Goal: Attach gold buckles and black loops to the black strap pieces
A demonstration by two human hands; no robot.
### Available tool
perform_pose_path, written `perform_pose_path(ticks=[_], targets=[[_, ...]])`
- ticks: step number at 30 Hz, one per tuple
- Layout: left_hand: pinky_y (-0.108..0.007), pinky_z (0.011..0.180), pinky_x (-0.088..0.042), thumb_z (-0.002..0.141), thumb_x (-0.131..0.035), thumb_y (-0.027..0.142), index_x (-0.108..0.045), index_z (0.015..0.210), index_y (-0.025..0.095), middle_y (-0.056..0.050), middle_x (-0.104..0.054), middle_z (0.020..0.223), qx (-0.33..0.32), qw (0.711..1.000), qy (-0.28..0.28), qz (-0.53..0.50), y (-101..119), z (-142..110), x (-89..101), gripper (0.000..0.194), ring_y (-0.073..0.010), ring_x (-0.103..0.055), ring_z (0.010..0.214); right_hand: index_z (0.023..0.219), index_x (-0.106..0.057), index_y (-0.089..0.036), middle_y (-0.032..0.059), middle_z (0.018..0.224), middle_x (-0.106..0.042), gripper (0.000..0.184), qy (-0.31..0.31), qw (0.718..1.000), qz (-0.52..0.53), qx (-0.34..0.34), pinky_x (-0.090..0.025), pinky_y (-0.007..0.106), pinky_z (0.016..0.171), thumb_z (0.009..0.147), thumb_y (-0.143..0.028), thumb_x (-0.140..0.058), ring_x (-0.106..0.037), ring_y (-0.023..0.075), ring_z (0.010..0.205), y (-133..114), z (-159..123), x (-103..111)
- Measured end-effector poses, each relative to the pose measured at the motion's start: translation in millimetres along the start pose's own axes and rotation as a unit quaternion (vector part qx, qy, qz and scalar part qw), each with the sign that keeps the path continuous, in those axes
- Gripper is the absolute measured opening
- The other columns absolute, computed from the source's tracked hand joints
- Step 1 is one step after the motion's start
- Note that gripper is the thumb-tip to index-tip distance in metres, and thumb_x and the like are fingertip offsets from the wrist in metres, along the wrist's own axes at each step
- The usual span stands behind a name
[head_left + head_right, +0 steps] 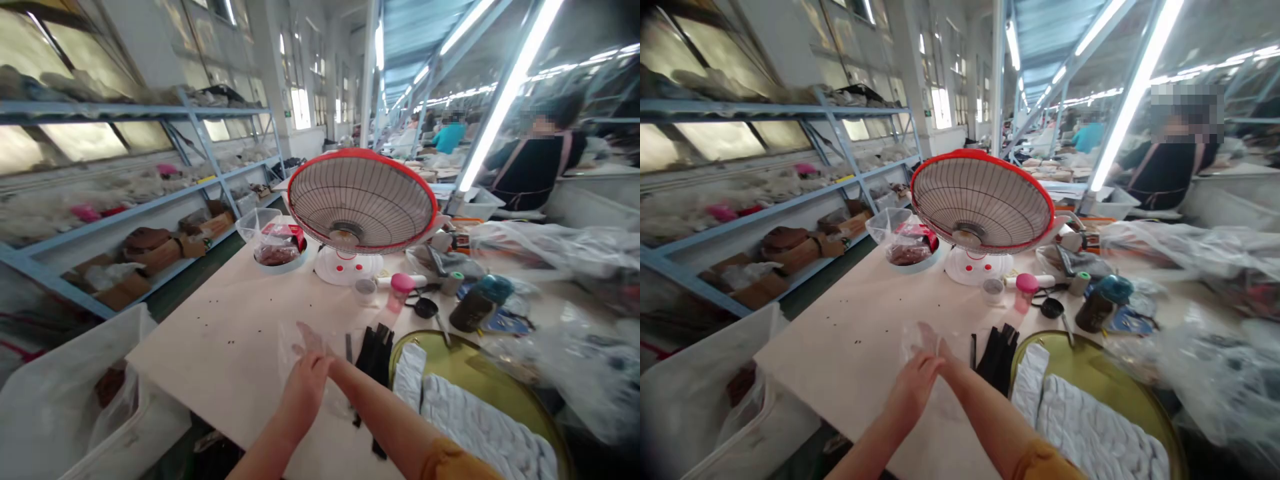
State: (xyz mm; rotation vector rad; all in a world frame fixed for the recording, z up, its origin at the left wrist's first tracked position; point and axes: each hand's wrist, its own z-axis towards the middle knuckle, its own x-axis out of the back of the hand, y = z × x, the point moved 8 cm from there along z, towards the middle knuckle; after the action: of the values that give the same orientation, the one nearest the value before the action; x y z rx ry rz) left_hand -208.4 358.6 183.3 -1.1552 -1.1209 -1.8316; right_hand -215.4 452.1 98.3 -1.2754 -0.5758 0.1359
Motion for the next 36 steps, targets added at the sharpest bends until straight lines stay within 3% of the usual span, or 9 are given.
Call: perform_pose_path(ticks=[4,8,12,16,18,21,25,31,36], targets=[[-0.031,0.076,-0.044,0.086,-0.036,0.017,-0.058,0.103,0.017,-0.009,-0.057,0.095,0.023,0.994,-0.067,0.077,-23,18,-18.9,0.028,-0.0188,-0.056,0.083,0.108,-0.053,-0.016,0.0071,0.112,-0.054,0.029,0.033,0.996,-0.051,-0.060,-0.045,0.042,0.083,0.084,-0.031,-0.051,-0.054,0.0198,0.098,18,-6,17],[-0.034,0.084,-0.040,0.085,-0.035,0.015,-0.056,0.108,0.015,-0.011,-0.056,0.104,0.073,0.988,-0.122,0.065,-28,38,-51.8,0.030,-0.0208,-0.055,0.092,0.097,-0.061,-0.018,0.0050,0.099,-0.063,0.019,0.081,0.986,-0.080,-0.120,-0.044,0.037,0.084,0.082,-0.027,-0.053,-0.058,0.0179,0.092,45,-85,66],[-0.027,0.092,-0.035,0.087,-0.035,0.023,-0.056,0.108,0.019,-0.008,-0.057,0.111,0.045,0.981,-0.183,-0.036,29,47,-109.6,0.030,-0.0177,-0.051,0.104,0.095,-0.064,-0.022,0.0048,0.096,-0.067,0.025,0.176,0.960,-0.112,-0.186,-0.044,0.035,0.084,0.083,-0.025,-0.043,-0.059,0.0201,0.093,65,-196,137],[-0.024,0.077,-0.043,0.079,-0.050,0.031,-0.061,0.095,0.019,-0.007,-0.064,0.094,0.077,0.962,-0.256,-0.064,85,51,-186.9,0.023,-0.0183,-0.059,0.089,0.102,-0.061,-0.019,0.0094,0.101,-0.065,0.033,0.273,0.919,-0.131,-0.252,-0.043,0.041,0.086,0.083,-0.033,-0.037,-0.058,0.0242,0.096,85,-289,203],[-0.026,0.073,-0.043,0.075,-0.055,0.035,-0.058,0.098,0.015,-0.010,-0.064,0.094,0.113,0.955,-0.268,-0.060,97,55,-216.9,0.030,-0.0212,-0.060,0.088,0.101,-0.061,-0.019,0.0100,0.099,-0.066,0.034,0.293,0.907,-0.126,-0.275,-0.044,0.042,0.084,0.082,-0.036,-0.038,-0.060,0.0250,0.093,94,-324,219],[-0.029,0.077,-0.042,0.070,-0.060,0.037,-0.051,0.106,0.013,-0.014,-0.059,0.103,0.155,0.951,-0.263,-0.049,105,58,-242.2,0.045,-0.0249,-0.057,0.096,0.099,-0.061,-0.019,0.0096,0.095,-0.067,0.033,0.300,0.901,-0.111,-0.292,-0.046,0.040,0.082,0.080,-0.038,-0.041,-0.062,0.0248,0.090,104,-363,228],[-0.029,0.080,-0.040,0.072,-0.057,0.031,-0.051,0.101,0.012,-0.015,-0.056,0.106,0.183,0.949,-0.248,-0.061,113,50,-250.2,0.035,-0.0241,-0.055,0.098,0.098,-0.061,-0.019,0.0098,0.095,-0.067,0.032,0.286,0.907,-0.081,-0.298,-0.046,0.039,0.083,0.079,-0.037,-0.042,-0.062,0.0241,0.089,119,-383,225],[-0.027,0.077,-0.039,0.078,-0.048,0.022,-0.053,0.091,0.014,-0.010,-0.061,0.092,0.223,0.941,-0.200,-0.157,115,39,-234.4,0.016,-0.0199,-0.057,0.089,0.092,-0.064,-0.021,0.0086,0.094,-0.068,0.030,0.256,0.926,-0.014,-0.277,-0.044,0.042,0.088,0.075,-0.038,-0.047,-0.061,0.0258,0.092,137,-362,229],[-0.028,0.080,-0.040,0.082,-0.044,0.030,-0.056,0.090,0.015,-0.007,-0.062,0.091,0.206,0.918,-0.154,-0.300,140,64,-210.0,0.021,-0.0183,-0.056,0.088,0.096,-0.061,-0.022,0.0077,0.102,-0.065,0.035,0.260,0.894,0.229,-0.283,-0.044,0.044,0.087,0.070,-0.045,-0.055,-0.058,0.0260,0.100,130,-323,234]])
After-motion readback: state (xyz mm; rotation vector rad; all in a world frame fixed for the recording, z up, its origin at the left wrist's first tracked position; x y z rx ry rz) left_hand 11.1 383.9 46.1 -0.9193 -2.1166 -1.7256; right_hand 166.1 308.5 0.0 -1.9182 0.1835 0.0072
